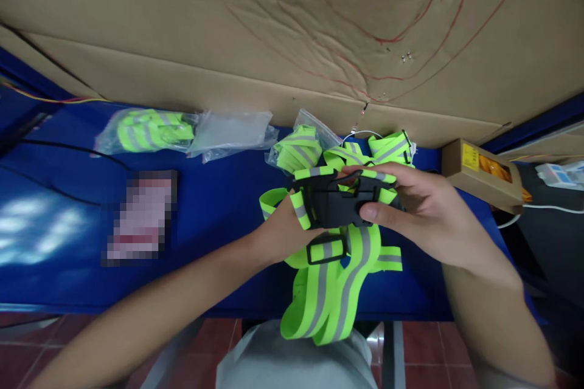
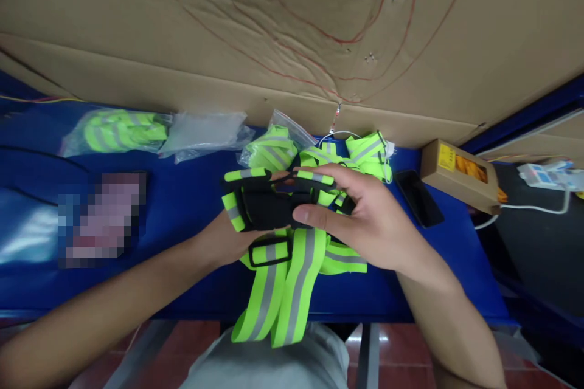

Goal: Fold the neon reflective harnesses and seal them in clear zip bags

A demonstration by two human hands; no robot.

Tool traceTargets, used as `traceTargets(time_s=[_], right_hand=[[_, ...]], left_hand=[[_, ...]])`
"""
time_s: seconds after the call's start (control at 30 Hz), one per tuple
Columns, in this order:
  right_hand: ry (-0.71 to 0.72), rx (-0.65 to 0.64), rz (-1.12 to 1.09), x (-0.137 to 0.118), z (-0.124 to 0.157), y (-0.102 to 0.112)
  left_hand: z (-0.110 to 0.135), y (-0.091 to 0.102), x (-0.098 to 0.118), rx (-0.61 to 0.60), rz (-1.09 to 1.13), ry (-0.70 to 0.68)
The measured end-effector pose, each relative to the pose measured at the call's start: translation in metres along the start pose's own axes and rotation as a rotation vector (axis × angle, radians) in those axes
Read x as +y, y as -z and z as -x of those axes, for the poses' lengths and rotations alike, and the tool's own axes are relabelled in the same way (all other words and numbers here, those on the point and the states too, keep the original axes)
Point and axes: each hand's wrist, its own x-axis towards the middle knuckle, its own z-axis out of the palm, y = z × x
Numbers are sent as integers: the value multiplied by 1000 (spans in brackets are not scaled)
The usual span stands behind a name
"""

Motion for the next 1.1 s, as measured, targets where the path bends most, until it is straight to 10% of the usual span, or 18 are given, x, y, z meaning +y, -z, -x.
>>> traceTargets(time_s=[0.23, 0.57, 0.87, 1.1], right_hand=[[80, 110, 34, -20, 2, 8], [404, 141, 259, -24, 5, 6], [545, -228, 591, 17, -21, 7], [290, -369, 171, 17, -26, 12]], left_hand=[[3, -21, 10, -136, 146, 4], [5, -18, -3, -666, 579, 294], [4, 21, -22, -414, 536, 167], [-6, 28, -23, -234, 426, 255]])
